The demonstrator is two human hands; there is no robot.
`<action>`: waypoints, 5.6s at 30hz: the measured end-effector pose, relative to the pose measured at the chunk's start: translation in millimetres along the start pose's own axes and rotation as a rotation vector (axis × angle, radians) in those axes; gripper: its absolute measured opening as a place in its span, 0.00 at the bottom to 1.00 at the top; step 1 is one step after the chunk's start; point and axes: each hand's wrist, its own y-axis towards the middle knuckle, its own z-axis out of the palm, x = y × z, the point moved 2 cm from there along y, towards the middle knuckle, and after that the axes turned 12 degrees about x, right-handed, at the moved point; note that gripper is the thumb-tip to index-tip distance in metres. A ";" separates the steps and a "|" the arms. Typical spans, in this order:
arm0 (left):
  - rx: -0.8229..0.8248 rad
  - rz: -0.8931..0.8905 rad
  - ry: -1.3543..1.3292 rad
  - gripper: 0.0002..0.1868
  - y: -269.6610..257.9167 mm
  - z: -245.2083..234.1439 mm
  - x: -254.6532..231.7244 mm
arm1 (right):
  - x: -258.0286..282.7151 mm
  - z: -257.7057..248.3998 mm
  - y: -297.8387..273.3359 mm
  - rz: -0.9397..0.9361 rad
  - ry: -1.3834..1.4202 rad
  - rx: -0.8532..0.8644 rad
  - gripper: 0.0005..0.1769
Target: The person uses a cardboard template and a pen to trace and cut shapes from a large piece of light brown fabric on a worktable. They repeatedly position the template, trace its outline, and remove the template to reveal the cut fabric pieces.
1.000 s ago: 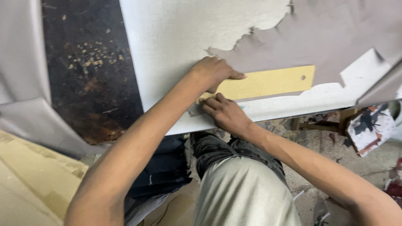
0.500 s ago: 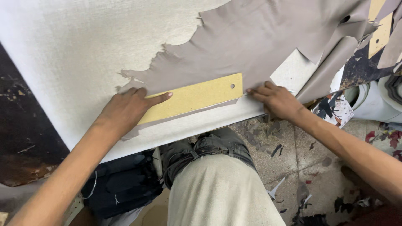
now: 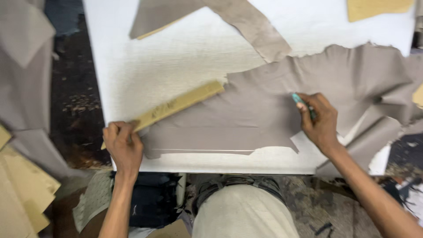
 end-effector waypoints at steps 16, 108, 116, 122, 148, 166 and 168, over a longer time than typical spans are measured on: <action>-0.077 -0.363 -0.172 0.02 -71.4 20.6 102.9 | 21.3 16.1 143.0 -0.235 -0.261 -0.132 0.13; 0.110 0.062 -0.673 0.12 -3.1 71.4 25.9 | 101.9 138.1 -146.9 0.827 -0.168 0.254 0.15; 0.092 0.056 -0.355 0.30 21.7 98.1 -39.6 | 85.4 115.7 -142.5 0.694 -0.054 0.464 0.16; 0.127 -0.023 -0.298 0.15 26.8 113.6 -65.2 | 23.1 66.3 -143.1 0.816 0.244 -0.012 0.18; -0.274 -0.292 0.218 0.21 4.6 68.2 105.3 | -84.6 -32.6 -94.7 0.065 -0.020 -0.519 0.16; 0.102 0.103 -0.453 0.12 55.9 68.7 19.7 | -103.5 -135.7 -131.1 0.087 0.061 -0.364 0.08; 0.121 0.043 -0.620 0.16 36.0 67.2 32.8 | -88.1 -153.0 -138.2 0.026 0.156 -0.377 0.09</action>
